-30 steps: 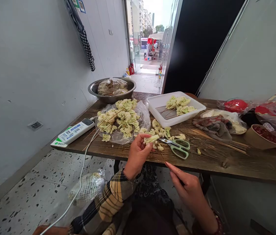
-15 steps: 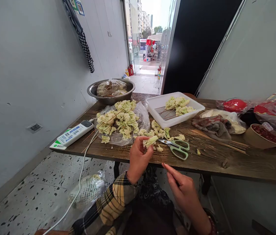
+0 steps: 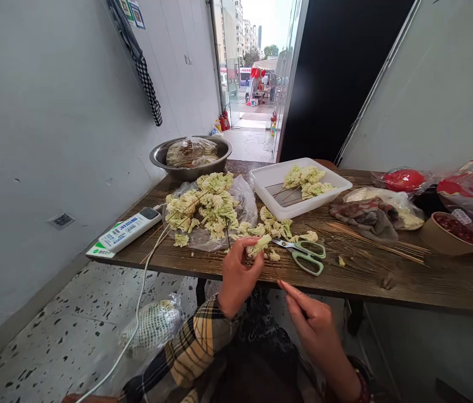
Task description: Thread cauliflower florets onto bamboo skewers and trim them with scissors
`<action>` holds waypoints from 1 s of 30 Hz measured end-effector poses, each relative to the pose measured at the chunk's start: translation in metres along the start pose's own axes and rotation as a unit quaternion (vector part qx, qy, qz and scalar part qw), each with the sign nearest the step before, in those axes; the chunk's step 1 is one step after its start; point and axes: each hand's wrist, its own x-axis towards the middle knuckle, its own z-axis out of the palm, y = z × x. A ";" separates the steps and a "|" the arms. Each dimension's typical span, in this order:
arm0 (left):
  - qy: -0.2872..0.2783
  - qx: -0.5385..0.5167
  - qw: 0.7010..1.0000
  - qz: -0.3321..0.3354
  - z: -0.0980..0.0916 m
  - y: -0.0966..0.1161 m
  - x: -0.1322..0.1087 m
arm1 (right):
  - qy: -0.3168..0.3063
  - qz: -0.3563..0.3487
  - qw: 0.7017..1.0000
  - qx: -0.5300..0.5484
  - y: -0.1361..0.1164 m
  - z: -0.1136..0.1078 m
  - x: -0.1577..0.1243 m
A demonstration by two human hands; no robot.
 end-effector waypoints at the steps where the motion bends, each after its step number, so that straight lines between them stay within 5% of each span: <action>1: 0.002 0.005 1.000 0.001 0.000 0.000 0.000 | 0.003 0.001 1.000 0.002 0.000 0.000 0.001; 11: 0.017 0.009 1.000 -0.014 0.000 -0.002 0.001 | 0.018 0.005 1.000 0.011 -0.004 0.002 0.005; 18: -0.082 -0.007 0.996 -0.024 0.012 0.003 -0.018 | 0.054 0.007 0.999 0.005 -0.003 0.001 0.021; 30: -0.128 -0.131 0.983 -0.011 0.002 0.026 -0.018 | 0.068 -0.039 0.996 -0.047 0.004 -0.005 0.012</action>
